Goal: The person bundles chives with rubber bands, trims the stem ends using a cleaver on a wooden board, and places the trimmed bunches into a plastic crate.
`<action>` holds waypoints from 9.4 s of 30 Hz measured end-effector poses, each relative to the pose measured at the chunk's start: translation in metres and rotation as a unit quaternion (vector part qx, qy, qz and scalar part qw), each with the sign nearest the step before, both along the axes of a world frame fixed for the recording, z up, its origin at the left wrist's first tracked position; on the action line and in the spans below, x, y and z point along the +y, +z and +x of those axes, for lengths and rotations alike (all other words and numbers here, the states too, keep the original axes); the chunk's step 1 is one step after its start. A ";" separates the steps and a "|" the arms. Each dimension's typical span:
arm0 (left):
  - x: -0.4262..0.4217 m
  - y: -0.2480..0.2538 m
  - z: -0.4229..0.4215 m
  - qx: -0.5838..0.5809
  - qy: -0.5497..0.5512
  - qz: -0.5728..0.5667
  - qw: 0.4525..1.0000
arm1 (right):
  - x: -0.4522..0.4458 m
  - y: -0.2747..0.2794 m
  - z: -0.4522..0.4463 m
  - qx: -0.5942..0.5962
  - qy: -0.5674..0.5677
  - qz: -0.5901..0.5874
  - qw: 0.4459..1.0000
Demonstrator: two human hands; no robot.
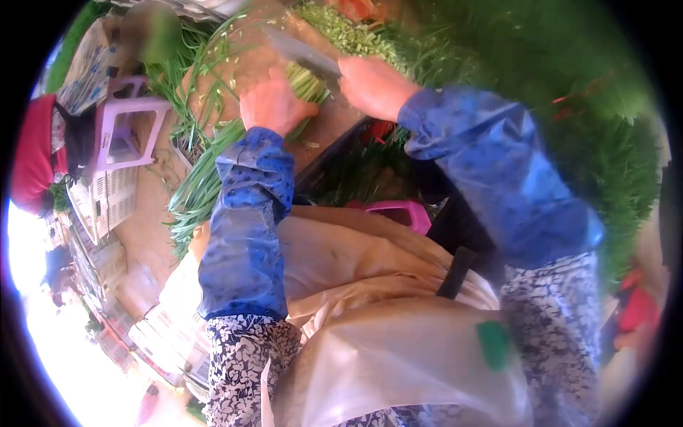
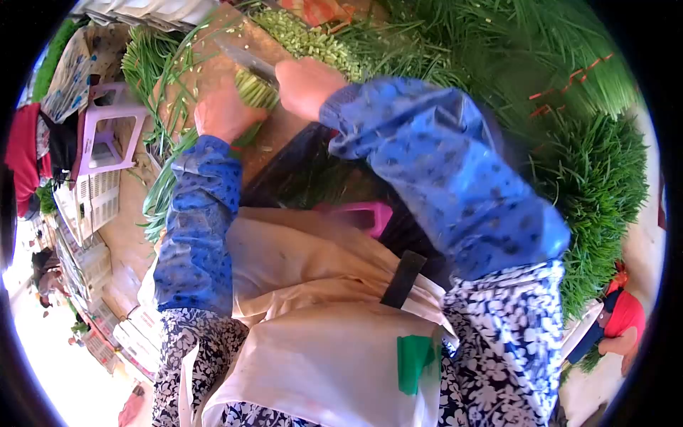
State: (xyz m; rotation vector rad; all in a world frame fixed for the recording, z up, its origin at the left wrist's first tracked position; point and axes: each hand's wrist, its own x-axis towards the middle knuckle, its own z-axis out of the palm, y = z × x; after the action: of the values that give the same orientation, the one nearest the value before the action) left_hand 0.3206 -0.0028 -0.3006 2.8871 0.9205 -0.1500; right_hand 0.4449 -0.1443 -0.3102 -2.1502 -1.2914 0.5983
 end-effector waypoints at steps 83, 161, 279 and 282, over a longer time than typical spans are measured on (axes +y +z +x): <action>-0.069 0.042 -0.263 -0.338 0.276 -0.429 0.791 | -0.052 -0.004 -0.213 0.089 0.403 0.187 0.892; -0.094 0.019 -0.295 -0.593 0.281 -0.354 0.666 | 0.040 0.007 -0.218 0.080 0.316 0.270 0.906; -0.105 0.048 -0.301 -0.416 0.293 -0.469 0.722 | -0.069 -0.022 0.084 -0.173 0.302 0.162 0.924; -0.107 0.051 -0.304 -0.425 0.300 -0.436 0.734 | -0.129 0.078 0.061 -0.293 -0.097 -0.163 0.937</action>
State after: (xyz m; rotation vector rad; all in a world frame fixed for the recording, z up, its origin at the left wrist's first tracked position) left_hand 0.0166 -0.1098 -0.2496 1.4030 1.0752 0.5840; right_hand 0.5059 -0.2730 -0.2323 -2.8335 -1.3045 0.0790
